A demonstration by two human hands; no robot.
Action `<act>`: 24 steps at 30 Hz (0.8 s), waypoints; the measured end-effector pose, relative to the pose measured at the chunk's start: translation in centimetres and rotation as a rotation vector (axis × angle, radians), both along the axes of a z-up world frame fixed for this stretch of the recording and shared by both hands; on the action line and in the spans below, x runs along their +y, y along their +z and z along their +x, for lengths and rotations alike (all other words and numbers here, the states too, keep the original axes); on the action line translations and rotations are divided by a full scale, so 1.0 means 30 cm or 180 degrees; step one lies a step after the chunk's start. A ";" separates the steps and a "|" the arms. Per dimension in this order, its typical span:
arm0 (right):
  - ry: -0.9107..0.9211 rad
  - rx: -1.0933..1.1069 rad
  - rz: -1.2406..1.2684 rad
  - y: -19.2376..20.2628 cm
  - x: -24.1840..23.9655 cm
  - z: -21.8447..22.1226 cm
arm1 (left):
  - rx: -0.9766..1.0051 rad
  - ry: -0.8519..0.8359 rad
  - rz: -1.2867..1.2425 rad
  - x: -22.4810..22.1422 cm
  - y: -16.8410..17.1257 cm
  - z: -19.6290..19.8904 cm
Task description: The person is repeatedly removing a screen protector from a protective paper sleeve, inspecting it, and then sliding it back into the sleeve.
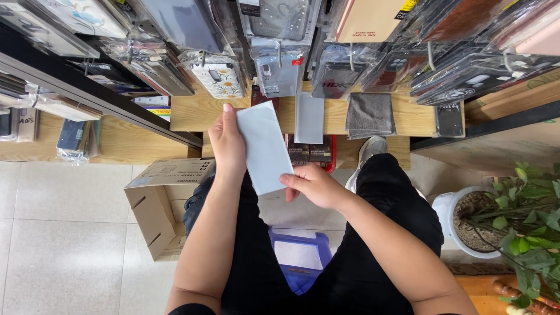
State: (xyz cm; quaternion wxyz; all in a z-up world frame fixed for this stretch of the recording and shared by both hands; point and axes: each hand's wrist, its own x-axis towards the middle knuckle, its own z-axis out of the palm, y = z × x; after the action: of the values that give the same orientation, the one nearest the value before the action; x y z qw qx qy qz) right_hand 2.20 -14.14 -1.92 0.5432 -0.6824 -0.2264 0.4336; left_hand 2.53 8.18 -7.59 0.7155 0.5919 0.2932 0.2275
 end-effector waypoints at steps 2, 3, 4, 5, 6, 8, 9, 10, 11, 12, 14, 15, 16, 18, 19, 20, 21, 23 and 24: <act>-0.0087 0.0011 -0.0017 -0.008 -0.013 0.011 | -0.0004 -0.0020 -0.0044 -0.043 0.132 -0.004; -0.0168 0.0026 -0.0037 -0.011 -0.018 0.016 | -0.0005 -0.0034 -0.0090 -0.063 0.199 -0.008; -0.0168 0.0020 -0.0031 -0.029 -0.022 0.027 | -0.0012 -0.0035 -0.0085 -0.072 0.195 -0.011; -0.0355 0.0084 -0.0086 -0.047 -0.027 0.038 | 0.0198 -0.0558 -0.0347 -0.080 0.191 -0.014; -0.0545 0.0147 -0.0146 -0.065 -0.033 0.048 | 0.0407 -0.1084 -0.0614 -0.091 0.186 -0.017; -0.0355 0.0180 -0.0337 -0.028 -0.041 0.065 | 0.0608 -0.1471 -0.0512 -0.083 0.161 -0.019; -0.0161 0.0221 -0.0528 -0.011 -0.045 0.073 | 0.0817 -0.1852 -0.0407 -0.079 0.148 -0.020; -0.0167 0.0222 -0.0529 -0.022 -0.045 0.078 | 0.0817 -0.1859 -0.0408 -0.072 0.139 -0.013; -0.0034 0.0233 -0.0710 -0.033 -0.044 0.083 | 0.0949 -0.1933 -0.0377 -0.065 0.129 -0.007; 0.0106 0.0240 -0.0895 -0.043 -0.045 0.089 | 0.1075 -0.2001 -0.0348 -0.059 0.119 -0.001; 0.0212 0.0216 -0.1068 -0.046 -0.048 0.093 | 0.1223 -0.2065 -0.0292 -0.058 0.096 0.020; 0.0319 0.0196 -0.1236 -0.047 -0.050 0.096 | 0.1376 -0.2129 -0.0230 -0.058 0.084 0.031; 0.0323 0.0196 -0.1237 -0.039 -0.054 0.097 | 0.1376 -0.2126 -0.0232 -0.054 0.047 0.047; 0.0600 -0.0566 -0.2030 -0.024 -0.056 0.097 | 0.1887 -0.2140 0.0334 -0.039 -0.026 0.080; 0.0598 -0.0560 -0.2023 -0.034 -0.056 0.098 | 0.1894 -0.2142 0.0339 -0.023 -0.095 0.112; 0.0767 -0.0993 -0.2333 -0.045 -0.056 0.097 | 0.2210 -0.2149 0.0886 -0.007 -0.165 0.141; 0.0935 -0.1431 -0.2636 -0.055 -0.055 0.095 | 0.2517 -0.2143 0.1438 0.011 -0.236 0.169; 0.0915 -0.1378 -0.2552 -0.004 -0.032 0.089 | 0.2578 -0.1925 0.1689 0.056 -0.320 0.216; 0.0874 -0.1335 -0.2478 0.023 -0.025 0.093 | 0.2615 -0.1712 0.1946 0.074 -0.361 0.252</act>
State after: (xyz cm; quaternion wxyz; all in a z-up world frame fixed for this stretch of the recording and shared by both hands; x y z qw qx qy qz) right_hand 4.99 -14.88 -1.24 0.1266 -0.8722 -0.2401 0.4069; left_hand 10.08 10.41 -18.41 0.3721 0.8652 0.3071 -0.1365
